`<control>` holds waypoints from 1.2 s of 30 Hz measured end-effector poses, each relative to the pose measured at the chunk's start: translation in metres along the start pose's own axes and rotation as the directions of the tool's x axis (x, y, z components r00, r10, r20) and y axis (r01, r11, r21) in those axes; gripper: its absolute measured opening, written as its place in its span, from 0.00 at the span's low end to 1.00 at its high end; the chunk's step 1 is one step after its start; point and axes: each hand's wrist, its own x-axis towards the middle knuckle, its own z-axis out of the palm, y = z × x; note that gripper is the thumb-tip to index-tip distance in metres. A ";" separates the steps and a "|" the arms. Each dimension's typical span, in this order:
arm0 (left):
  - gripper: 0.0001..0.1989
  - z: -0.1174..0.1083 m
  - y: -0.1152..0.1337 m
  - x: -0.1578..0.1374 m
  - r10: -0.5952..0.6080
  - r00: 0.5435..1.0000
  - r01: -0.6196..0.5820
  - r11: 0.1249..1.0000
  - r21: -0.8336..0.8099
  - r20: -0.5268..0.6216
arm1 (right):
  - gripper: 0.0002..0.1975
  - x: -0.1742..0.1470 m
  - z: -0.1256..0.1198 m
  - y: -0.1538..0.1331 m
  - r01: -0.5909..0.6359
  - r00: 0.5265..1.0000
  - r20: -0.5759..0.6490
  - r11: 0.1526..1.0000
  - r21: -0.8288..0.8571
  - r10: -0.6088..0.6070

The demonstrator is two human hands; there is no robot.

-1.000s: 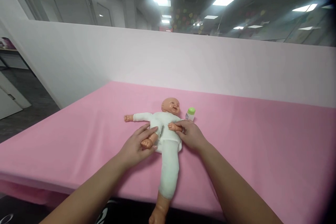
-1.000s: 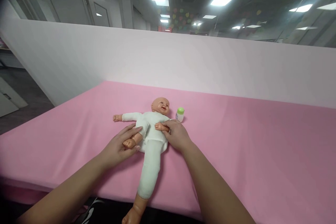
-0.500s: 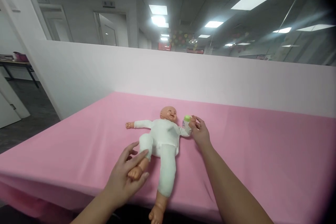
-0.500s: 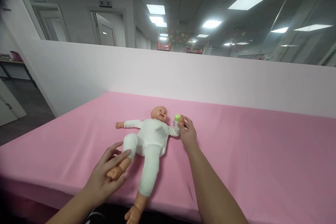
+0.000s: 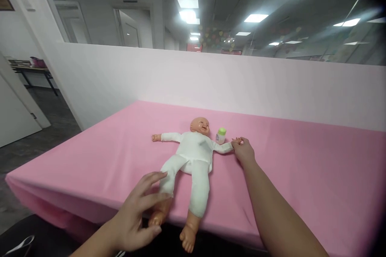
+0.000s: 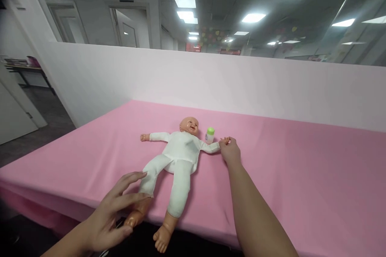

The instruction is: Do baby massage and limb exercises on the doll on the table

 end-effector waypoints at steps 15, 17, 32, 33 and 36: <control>0.37 0.023 -0.164 0.170 -0.613 0.775 0.605 0.646 0.466 -0.157 | 0.22 -0.004 -0.019 -0.003 -0.013 0.998 0.049 0.963 -0.270 0.027; 0.39 0.024 -0.175 0.163 -0.657 0.734 0.650 0.607 0.457 -0.172 | 0.23 -0.005 -0.020 -0.003 -0.014 0.998 0.047 0.955 -0.296 0.029; 0.29 0.023 -0.200 0.164 -0.646 0.719 0.623 0.763 -0.175 -0.255 | 0.22 -0.096 -0.040 -0.066 0.516 0.857 0.001 0.856 -0.044 -0.516; 0.32 0.024 -0.200 0.164 -0.677 0.687 0.621 0.736 -0.271 -0.265 | 0.22 -0.115 -0.043 -0.068 0.581 0.811 0.075 0.814 0.005 -0.580; 0.42 0.029 -0.198 0.165 -0.761 0.580 0.590 0.639 -0.493 -0.292 | 0.23 -0.178 -0.046 -0.062 0.716 0.636 0.248 0.679 0.164 -0.731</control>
